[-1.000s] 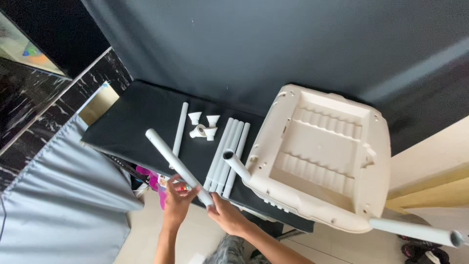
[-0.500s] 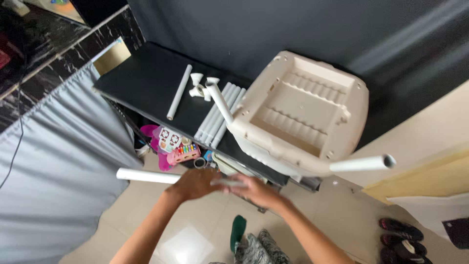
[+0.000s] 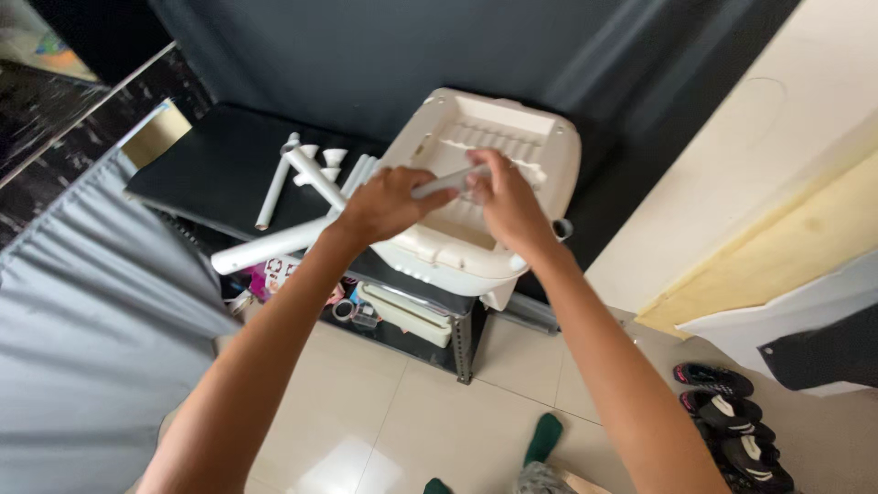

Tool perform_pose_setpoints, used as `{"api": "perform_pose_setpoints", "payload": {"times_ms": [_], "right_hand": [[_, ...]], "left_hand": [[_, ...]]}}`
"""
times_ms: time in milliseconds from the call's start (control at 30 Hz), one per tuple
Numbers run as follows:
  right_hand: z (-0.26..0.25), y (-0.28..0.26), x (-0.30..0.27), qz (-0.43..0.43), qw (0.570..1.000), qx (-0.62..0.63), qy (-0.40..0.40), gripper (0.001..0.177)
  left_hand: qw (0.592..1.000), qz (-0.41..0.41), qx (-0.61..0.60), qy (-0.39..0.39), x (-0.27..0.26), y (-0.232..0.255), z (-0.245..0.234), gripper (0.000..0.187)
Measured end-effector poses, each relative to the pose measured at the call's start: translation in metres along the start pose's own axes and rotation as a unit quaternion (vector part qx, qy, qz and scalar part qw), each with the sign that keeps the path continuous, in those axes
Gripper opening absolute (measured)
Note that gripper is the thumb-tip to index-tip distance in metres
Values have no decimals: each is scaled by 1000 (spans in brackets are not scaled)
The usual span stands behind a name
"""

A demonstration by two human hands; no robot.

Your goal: The person assembles a white plastic high chair by inserting white plastic poles into the base and attaching foot caps. The person then flips the chair upright and places it on the floor.

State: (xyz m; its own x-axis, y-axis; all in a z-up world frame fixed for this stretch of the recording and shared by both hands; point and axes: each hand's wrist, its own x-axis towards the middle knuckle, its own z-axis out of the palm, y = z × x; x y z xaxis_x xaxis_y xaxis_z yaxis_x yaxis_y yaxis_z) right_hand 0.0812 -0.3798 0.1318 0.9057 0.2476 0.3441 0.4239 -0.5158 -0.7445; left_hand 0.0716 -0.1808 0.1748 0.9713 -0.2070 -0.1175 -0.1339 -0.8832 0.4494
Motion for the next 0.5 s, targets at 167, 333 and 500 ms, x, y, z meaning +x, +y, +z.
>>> {"api": "perform_pose_setpoints", "payload": {"times_ms": [167, 333, 500], "right_hand": [[-103, 90, 9, 39, 995, 52, 80, 38], [-146, 274, 22, 105, 960, 242, 92, 37], [-144, 419, 23, 128, 944, 295, 73, 35]], "left_hand": [[989, 53, 117, 80, 69, 73, 9, 65], [969, 50, 239, 41, 166, 146, 35, 63], [941, 29, 335, -25, 260, 196, 67, 55]]}}
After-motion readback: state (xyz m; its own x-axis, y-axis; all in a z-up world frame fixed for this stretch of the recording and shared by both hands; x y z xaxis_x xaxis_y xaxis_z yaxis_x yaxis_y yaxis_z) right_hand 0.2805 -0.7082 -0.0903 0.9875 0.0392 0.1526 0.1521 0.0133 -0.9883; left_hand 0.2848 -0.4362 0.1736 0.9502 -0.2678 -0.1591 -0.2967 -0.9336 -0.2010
